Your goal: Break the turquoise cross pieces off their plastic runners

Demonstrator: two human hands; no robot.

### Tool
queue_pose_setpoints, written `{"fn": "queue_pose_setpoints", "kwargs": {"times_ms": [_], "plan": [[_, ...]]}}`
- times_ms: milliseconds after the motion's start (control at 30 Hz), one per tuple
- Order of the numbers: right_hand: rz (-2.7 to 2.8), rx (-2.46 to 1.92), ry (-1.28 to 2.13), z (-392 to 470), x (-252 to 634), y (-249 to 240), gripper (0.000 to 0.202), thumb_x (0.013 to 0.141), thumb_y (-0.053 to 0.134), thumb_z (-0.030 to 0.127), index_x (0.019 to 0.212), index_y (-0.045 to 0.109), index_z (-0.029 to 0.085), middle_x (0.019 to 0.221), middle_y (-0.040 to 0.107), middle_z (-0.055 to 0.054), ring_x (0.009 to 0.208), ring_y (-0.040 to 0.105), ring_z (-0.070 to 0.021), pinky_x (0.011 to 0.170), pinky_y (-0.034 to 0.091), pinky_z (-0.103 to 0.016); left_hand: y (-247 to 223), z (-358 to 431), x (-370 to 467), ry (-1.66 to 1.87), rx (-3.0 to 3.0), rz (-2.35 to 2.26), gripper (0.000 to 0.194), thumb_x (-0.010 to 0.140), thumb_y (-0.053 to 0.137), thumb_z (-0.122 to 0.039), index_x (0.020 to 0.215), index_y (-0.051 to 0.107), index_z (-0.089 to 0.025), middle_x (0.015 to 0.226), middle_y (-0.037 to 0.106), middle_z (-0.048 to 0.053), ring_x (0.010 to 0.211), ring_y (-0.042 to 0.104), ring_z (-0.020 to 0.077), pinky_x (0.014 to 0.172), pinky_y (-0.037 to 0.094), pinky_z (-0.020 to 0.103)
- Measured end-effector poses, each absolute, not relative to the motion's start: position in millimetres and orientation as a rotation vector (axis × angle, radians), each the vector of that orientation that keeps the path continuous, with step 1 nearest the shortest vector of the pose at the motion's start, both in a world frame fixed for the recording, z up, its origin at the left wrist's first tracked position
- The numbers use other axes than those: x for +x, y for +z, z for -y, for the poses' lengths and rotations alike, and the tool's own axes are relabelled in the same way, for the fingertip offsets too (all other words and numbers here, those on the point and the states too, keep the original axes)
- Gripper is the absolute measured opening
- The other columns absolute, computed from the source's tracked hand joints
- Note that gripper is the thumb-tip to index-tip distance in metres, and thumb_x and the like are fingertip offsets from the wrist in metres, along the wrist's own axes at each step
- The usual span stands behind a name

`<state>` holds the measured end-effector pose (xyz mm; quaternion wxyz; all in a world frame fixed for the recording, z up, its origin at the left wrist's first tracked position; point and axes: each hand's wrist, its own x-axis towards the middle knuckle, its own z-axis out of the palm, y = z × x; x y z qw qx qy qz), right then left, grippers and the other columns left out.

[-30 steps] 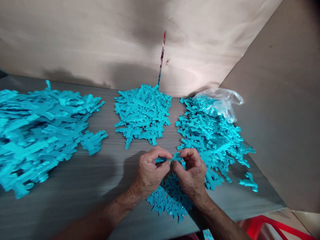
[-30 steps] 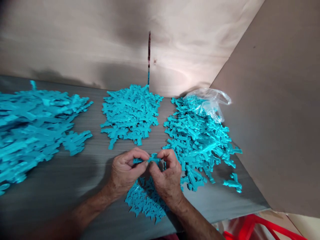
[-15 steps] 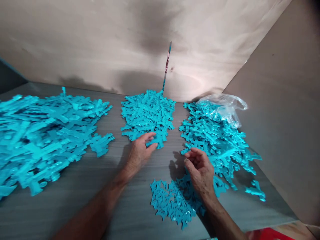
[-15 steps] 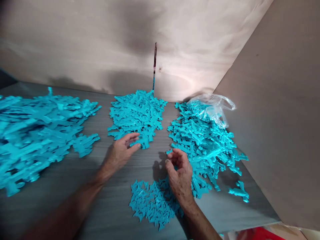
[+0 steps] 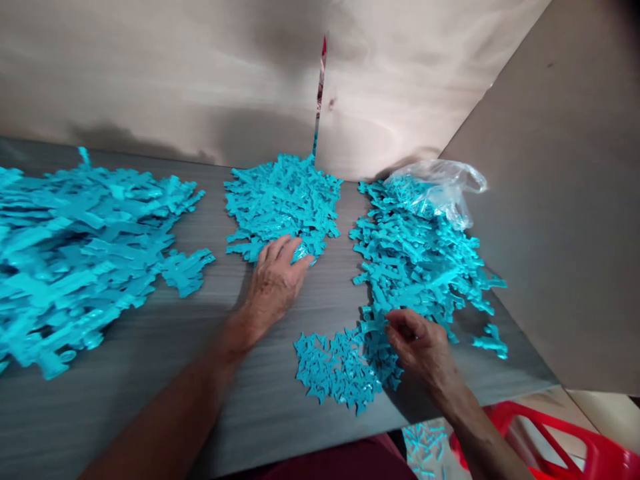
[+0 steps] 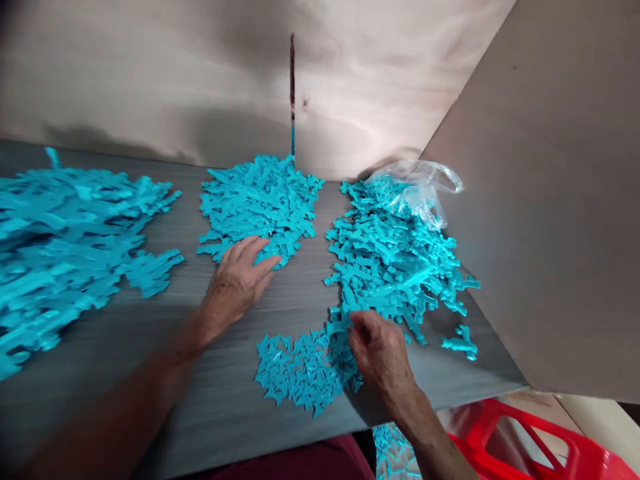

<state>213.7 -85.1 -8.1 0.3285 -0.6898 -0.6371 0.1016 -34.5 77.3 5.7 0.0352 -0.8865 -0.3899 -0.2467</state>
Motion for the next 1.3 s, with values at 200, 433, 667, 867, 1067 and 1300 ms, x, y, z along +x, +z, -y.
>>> {"fn": "queue_pose_setpoints", "kwargs": {"times_ms": [200,433,667,867,1067,1300], "plan": [[1.771,-1.859,0.238,87.9,213.6,-3.8,0.016,0.084,0.053,0.02,0.087,0.069,0.02,0.069,0.063,-0.001,0.061,0.061,-0.0159,0.059,0.044,-0.026,17.6,-25.7,-6.8,-0.567,-3.283,1.009,0.015,0.09,0.062,-0.026,0.1,0.072,-0.022,0.098,0.066,0.006,0.092,0.062,0.0225,0.083,0.05,0.037],[1.841,-1.957,0.223,81.2,214.7,-5.0,0.017,0.082,0.054,0.015,0.088,0.069,0.021,0.077,0.062,-0.002,0.068,0.06,-0.017,0.063,0.042,-0.027,13.3,-2.2,31.7,-0.299,-3.225,1.217,0.028,0.084,0.068,-0.041,0.103,0.07,-0.02,0.096,0.065,0.008,0.096,0.061,0.0296,0.082,0.049,0.043],[1.769,-1.986,0.235,83.3,218.7,-6.4,0.014,0.083,0.055,0.016,0.085,0.068,0.02,0.078,0.061,-0.003,0.071,0.061,-0.018,0.065,0.043,-0.027,4.7,-3.3,41.4,-0.292,-3.228,1.241,0.01,0.085,0.067,-0.03,0.09,0.069,-0.021,0.092,0.068,0.006,0.093,0.062,0.0272,0.08,0.048,0.041],[1.743,-2.01,0.247,84.2,217.8,-7.2,0.014,0.083,0.054,0.016,0.086,0.068,0.021,0.081,0.063,-0.003,0.072,0.062,-0.0173,0.067,0.044,-0.027,8.2,-1.6,41.6,-0.319,-3.278,1.239,0.014,0.088,0.058,-0.017,0.096,0.068,-0.02,0.098,0.07,0.007,0.098,0.062,0.0273,0.083,0.047,0.041],[1.744,-2.036,0.262,83.4,217.7,-6.0,0.015,0.083,0.055,0.017,0.09,0.068,0.021,0.087,0.067,-0.004,0.076,0.065,-0.0186,0.071,0.047,-0.029,6.5,-1.1,40.4,-0.399,-3.325,1.301,0.028,0.085,0.052,-0.011,0.104,0.069,-0.021,0.099,0.071,0.007,0.099,0.064,0.028,0.084,0.047,0.042],[1.746,-2.034,0.205,82.2,217.9,-6.1,0.017,0.086,0.052,0.019,0.091,0.068,0.02,0.09,0.068,-0.006,0.078,0.066,-0.0207,0.072,0.048,-0.032,14.7,-7.7,30.8,-0.697,-3.509,1.554,0.045,0.07,0.057,-0.005,0.111,0.069,-0.019,0.098,0.071,0.004,0.087,0.064,0.0201,0.078,0.048,0.03]]}}
